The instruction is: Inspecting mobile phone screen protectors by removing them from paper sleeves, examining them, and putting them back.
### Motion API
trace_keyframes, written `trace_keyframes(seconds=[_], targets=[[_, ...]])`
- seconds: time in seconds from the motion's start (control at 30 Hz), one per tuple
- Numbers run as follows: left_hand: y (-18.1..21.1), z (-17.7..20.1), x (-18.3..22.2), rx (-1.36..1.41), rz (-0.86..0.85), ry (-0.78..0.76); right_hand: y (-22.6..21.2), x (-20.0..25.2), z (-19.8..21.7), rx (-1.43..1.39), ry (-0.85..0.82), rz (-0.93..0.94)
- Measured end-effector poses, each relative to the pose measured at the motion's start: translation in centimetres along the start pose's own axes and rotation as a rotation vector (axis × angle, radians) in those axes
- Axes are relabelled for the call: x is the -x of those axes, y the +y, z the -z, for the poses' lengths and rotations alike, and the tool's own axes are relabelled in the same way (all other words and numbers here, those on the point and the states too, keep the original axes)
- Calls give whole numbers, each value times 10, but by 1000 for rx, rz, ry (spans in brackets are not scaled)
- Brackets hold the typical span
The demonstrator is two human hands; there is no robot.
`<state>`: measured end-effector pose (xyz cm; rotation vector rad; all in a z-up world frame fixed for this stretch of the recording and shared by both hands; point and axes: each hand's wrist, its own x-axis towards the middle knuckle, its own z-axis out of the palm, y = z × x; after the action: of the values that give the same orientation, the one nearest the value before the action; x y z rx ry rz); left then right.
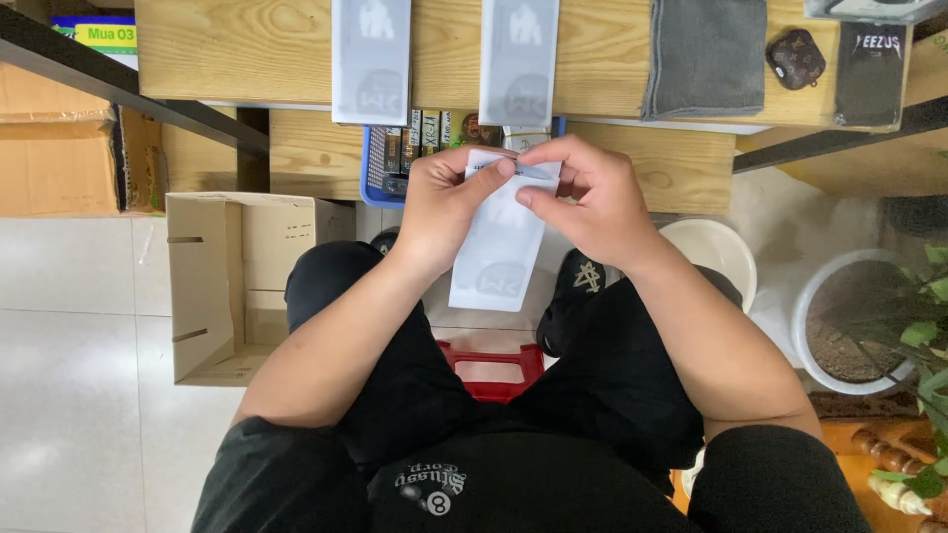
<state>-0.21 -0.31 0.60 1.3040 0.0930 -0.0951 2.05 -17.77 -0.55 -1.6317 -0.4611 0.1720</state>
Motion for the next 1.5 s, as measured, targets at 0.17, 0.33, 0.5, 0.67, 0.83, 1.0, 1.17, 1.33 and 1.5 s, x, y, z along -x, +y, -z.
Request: trace_keyframes(seconds=[0.17,0.33,0.5,0.67,0.83,1.0,1.17,1.33,1.5], targets=[[-7,6,-4,33,12,-15,-2,-1,0,-14,2,-4],[4,4,1,-22,-11,-83,8,2,10,-29,75,-26],[-4,6,0,-129,-11,-158,7,-3,15,97,58,119],[-9,6,0,-129,-16,-151,10,-3,15,80,28,118],[-6,5,1,-112,-11,-148,8,-2,13,55,-9,71],[-1,5,0,-173,-2,-168,3,-2,15,-35,48,14],[-3,4,0,-153,0,-168,8,-3,19,-41,112,-49],[0,3,-1,-153,-20,-133,4,-6,12,-79,149,-140],[-21,20,-10,-104,-58,68,3,2,-9,-258,-49,-413]])
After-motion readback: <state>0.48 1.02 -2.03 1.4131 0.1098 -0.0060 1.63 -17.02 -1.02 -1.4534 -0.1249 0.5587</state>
